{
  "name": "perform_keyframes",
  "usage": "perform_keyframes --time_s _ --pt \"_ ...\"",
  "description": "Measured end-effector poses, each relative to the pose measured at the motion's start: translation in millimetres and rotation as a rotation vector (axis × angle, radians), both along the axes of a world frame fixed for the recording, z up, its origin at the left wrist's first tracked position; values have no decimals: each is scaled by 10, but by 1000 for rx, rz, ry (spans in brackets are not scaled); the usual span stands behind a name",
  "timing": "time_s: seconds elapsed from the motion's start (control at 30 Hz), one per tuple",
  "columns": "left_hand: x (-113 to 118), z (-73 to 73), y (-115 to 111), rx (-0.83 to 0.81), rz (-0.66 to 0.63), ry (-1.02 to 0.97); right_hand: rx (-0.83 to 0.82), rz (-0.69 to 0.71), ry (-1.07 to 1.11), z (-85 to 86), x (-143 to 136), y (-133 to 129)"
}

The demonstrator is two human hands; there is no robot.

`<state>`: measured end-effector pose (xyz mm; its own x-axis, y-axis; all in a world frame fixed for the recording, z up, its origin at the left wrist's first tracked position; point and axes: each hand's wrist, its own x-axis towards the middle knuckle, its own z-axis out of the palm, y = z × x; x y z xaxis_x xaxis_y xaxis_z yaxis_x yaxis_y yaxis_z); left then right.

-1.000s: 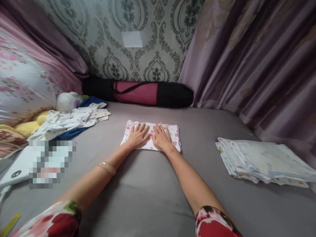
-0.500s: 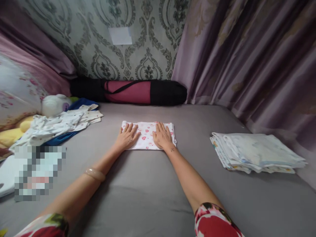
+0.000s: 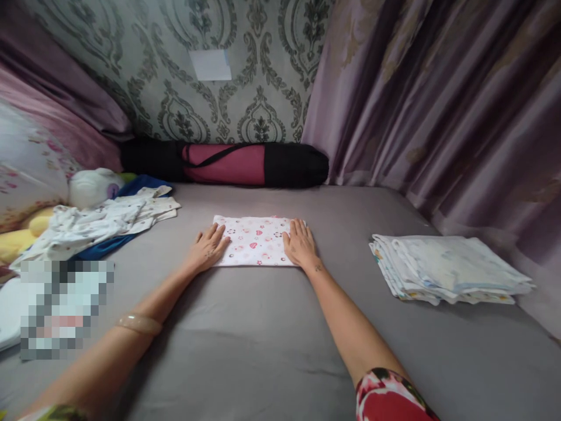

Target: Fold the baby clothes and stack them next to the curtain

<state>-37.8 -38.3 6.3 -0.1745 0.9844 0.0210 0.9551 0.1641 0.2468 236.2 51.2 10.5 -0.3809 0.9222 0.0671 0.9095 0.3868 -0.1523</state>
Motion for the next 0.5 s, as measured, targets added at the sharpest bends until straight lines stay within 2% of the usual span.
perform_keyframes --time_s 0.13,0.37,0.5 --pt "-35 -48 -13 41 -4 -73 14 -2 -7 -60 1 -6" --pt "-142 -130 11 281 80 -250 -93 8 -30 129 0 23" --pt "-185 -167 3 426 103 -318 -21 28 -21 113 -8 5"
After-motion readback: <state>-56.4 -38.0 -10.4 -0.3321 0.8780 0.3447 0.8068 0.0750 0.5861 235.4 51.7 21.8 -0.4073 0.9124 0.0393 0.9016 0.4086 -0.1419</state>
